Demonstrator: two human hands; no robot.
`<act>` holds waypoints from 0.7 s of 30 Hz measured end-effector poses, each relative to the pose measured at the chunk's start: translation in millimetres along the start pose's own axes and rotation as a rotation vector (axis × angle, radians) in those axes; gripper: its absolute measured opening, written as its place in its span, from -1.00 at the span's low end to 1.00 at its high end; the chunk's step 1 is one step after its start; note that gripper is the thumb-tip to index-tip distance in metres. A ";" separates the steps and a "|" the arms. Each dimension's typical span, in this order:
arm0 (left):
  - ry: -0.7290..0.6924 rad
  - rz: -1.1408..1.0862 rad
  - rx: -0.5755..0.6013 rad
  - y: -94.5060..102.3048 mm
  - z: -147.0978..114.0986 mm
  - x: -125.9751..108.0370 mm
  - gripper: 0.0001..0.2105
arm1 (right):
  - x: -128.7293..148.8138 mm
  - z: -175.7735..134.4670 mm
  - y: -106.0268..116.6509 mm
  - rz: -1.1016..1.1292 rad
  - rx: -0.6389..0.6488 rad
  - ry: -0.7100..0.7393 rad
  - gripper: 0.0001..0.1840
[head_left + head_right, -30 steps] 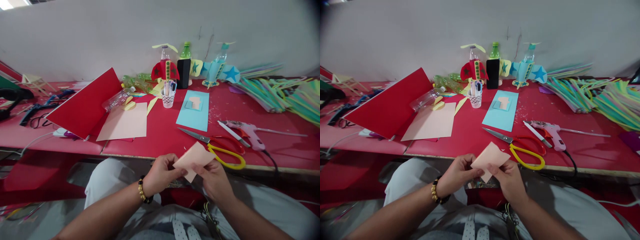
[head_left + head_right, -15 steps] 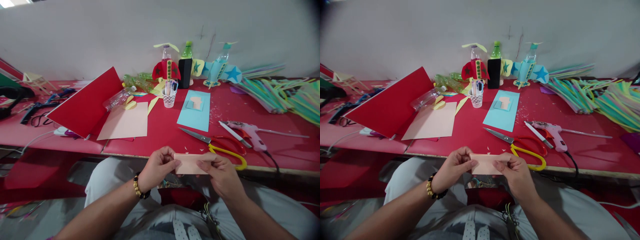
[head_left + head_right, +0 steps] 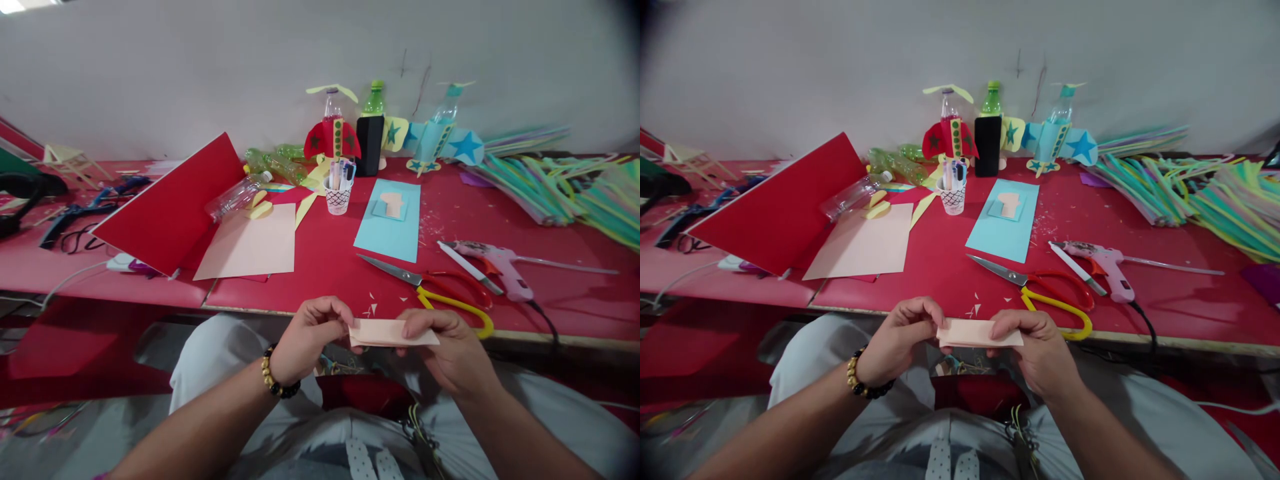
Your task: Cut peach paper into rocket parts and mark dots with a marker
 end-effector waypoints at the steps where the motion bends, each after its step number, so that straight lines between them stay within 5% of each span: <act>1: 0.000 0.001 -0.006 0.1 -0.1 -0.1 -0.97 | 0.4 0.2 -0.6 0.000 0.016 0.000 -0.84; 13: 0.034 0.027 -0.030 -0.3 -1.3 0.0 -0.97 | -1.6 -2.4 -5.5 -0.019 0.100 -0.028 -0.91; 21: 0.020 0.272 0.002 5.0 0.4 -2.9 -0.70 | 14.5 -0.4 3.7 -0.240 0.163 -0.041 -0.96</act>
Point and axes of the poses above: each hand's wrist, its own z-axis towards the middle knuckle, its own y-axis out of the back of the hand, x = y × z, the point moved 8 cm from there along z, towards the middle knuckle, and after that the axes turned 13 degrees about z, right-handed, at the moved point
